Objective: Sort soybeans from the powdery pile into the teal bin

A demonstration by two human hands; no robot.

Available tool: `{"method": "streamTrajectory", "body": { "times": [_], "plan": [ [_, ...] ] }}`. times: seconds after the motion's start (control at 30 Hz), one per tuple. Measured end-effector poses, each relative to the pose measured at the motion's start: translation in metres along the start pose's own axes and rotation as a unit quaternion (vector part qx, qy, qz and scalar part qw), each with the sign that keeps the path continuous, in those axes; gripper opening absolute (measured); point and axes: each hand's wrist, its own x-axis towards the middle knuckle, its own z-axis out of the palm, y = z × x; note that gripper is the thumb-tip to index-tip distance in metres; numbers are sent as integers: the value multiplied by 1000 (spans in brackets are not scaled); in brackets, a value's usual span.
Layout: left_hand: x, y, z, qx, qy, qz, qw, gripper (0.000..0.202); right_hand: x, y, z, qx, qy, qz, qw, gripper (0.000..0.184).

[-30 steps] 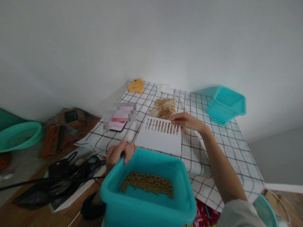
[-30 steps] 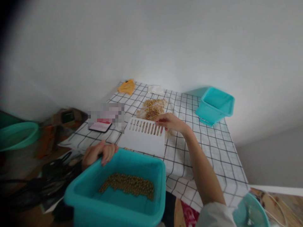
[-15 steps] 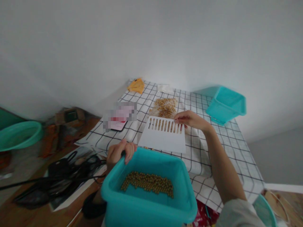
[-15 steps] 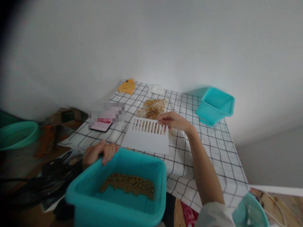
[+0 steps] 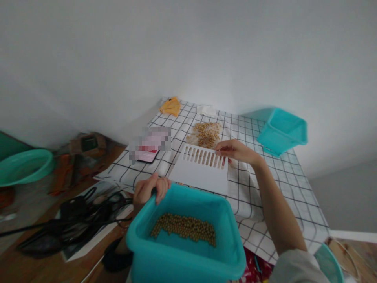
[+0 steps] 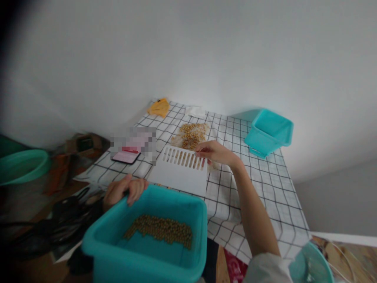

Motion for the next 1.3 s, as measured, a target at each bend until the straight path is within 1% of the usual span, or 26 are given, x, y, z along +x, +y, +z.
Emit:
{"method": "streamTrajectory", "body": {
  "times": [0.07,0.23,0.33,0.43,0.57,0.67,0.77,0.9,0.97,1.03,1.07,1.1,1.23,1.3],
  "plan": [
    [0,-1,-1,-4,-2,3,1000,67,1,1,2,-5,-2,4,1000,19],
    [2,1,-5,1,-45,-6,999,67,5,7,5,-27,-3,9,1000,20],
    [3,0,-6,-5,-37,-2,999,67,6,10,3,-50,6,8,999,20],
    [3,-1,-6,-13,-30,-5,999,67,5,12,-1,-59,32,7,998,21],
    [2,-1,-4,-17,-30,-5,999,66,0,12,-10,-72,95,-20,993,22],
    [2,-1,-4,-16,-31,-4,999,66,-4,9,-13,-38,125,-40,991,23],
    [3,-2,-9,-13,-43,-2,999,67,-3,8,-10,2,106,-50,993,24],
    [5,-3,-13,1,-87,-13,996,67,7,14,1,-5,39,-41,998,24],
    [4,-4,-12,-5,-75,-12,997,67,11,18,6,-19,14,-38,999,25],
    [3,-4,-10,-15,-49,-6,999,67,14,21,9,-26,1,-41,999,25],
    [3,-4,-10,-17,-45,-6,999,67,15,21,9,-24,-4,-42,999,25],
    [3,-4,-11,-15,-51,-8,999,67,15,21,9,-19,-8,-43,999,24],
    [4,-6,-20,2,-107,-18,994,66,11,15,5,14,-14,-44,999,25],
    [5,-7,-24,0,-118,-15,993,66,8,12,3,25,-13,-40,999,26]
  ]
}}
